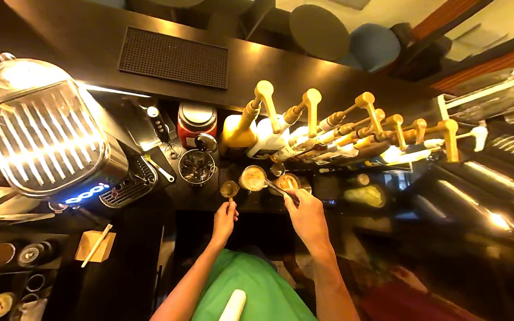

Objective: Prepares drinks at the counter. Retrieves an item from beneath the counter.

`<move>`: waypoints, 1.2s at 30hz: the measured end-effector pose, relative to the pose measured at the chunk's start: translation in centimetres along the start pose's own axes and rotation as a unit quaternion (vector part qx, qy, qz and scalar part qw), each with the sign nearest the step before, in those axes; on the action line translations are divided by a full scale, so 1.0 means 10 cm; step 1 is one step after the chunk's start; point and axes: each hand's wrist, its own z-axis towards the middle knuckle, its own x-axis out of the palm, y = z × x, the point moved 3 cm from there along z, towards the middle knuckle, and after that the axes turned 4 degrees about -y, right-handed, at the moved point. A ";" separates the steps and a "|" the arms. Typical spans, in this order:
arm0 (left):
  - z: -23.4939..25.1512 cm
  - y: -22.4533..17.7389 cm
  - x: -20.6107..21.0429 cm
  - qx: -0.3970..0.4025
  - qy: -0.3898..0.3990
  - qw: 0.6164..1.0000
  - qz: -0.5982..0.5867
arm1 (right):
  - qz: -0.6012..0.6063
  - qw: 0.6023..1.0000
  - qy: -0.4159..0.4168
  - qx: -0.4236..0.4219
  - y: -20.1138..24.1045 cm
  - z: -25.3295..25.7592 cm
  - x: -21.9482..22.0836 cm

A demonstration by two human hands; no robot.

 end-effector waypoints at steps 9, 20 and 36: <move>-0.17 -0.05 -0.04 0.006 0.008 1.000 0.019 | 0.029 0.999 0.003 -0.038 0.21 -0.13 -0.02; -0.30 -0.07 -0.07 0.035 0.012 0.999 0.001 | 0.014 0.995 0.070 -0.064 0.40 -0.29 0.68; -0.04 0.16 -0.07 0.019 -0.004 0.999 0.031 | -0.022 1.000 -0.017 -0.001 -0.23 -0.27 0.25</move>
